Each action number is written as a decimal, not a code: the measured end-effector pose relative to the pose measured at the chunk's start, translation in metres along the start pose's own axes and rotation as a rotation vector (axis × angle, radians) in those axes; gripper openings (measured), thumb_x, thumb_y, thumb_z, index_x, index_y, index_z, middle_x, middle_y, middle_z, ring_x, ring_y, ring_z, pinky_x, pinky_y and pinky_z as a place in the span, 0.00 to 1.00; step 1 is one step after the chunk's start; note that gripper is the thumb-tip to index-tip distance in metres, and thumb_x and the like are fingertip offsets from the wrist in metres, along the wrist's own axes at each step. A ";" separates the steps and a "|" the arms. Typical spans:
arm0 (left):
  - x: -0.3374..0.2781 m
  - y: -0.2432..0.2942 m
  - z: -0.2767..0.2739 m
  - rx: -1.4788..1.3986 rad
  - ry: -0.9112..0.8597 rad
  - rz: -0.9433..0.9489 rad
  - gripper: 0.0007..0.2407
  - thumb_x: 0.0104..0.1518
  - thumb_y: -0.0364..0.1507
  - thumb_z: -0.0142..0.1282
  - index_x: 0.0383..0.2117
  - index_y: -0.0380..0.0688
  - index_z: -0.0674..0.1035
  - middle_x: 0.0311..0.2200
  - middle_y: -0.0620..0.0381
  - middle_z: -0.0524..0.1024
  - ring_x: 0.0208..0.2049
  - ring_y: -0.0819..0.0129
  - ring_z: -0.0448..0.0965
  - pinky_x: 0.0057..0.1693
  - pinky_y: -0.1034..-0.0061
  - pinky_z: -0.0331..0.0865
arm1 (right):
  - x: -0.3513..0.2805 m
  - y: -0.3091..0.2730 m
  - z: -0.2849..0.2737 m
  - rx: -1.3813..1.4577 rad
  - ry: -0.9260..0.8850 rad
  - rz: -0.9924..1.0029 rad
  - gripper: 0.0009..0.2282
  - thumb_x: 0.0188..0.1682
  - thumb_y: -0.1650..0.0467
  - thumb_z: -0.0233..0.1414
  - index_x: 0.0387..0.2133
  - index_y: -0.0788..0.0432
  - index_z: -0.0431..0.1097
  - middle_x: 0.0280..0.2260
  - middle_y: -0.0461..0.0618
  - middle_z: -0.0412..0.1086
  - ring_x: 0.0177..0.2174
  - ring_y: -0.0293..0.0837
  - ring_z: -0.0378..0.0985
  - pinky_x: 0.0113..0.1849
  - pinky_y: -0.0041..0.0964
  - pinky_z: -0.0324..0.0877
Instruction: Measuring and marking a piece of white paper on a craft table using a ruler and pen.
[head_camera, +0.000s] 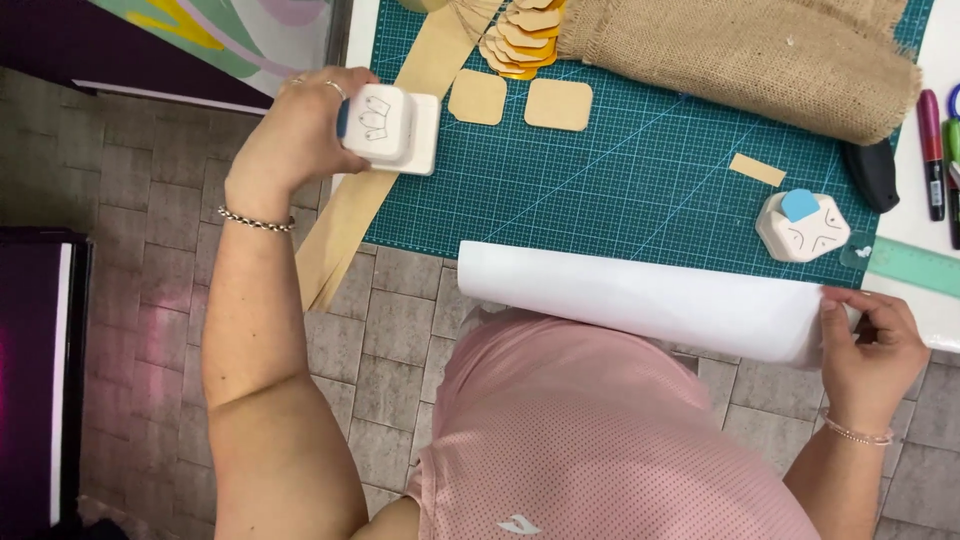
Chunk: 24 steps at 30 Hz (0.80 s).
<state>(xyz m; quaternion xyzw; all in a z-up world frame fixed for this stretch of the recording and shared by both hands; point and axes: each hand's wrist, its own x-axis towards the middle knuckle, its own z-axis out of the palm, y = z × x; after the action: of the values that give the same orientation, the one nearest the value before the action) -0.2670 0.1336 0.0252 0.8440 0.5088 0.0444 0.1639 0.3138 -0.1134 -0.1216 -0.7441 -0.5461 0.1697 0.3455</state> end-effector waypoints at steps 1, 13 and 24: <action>0.002 -0.002 0.000 -0.028 -0.052 -0.064 0.35 0.33 0.22 0.72 0.56 0.39 0.70 0.52 0.43 0.72 0.54 0.43 0.65 0.57 0.55 0.57 | 0.000 0.000 0.000 0.005 0.005 0.003 0.05 0.63 0.81 0.59 0.48 0.63 0.78 0.44 0.52 0.69 0.32 0.39 0.58 0.34 0.31 0.56; -0.040 0.081 0.052 0.050 0.148 0.038 0.27 0.46 0.25 0.65 0.55 0.34 0.69 0.55 0.38 0.65 0.57 0.40 0.60 0.58 0.44 0.57 | -0.001 0.001 0.002 0.032 0.017 -0.008 0.07 0.60 0.81 0.56 0.47 0.64 0.78 0.43 0.53 0.68 0.33 0.41 0.60 0.35 0.33 0.55; -0.074 0.095 0.139 -0.240 0.257 -0.113 0.17 0.49 0.45 0.68 0.36 0.50 0.81 0.42 0.54 0.67 0.48 0.53 0.65 0.54 0.60 0.59 | 0.004 -0.048 0.000 -0.104 0.073 -0.089 0.03 0.57 0.78 0.56 0.39 0.64 0.77 0.38 0.55 0.72 0.32 0.45 0.68 0.31 0.36 0.61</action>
<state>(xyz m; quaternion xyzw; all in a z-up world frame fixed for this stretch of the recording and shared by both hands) -0.1883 -0.0039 -0.0679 0.7759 0.5631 0.2028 0.1992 0.2821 -0.1020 -0.0879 -0.7418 -0.5736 0.0984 0.3332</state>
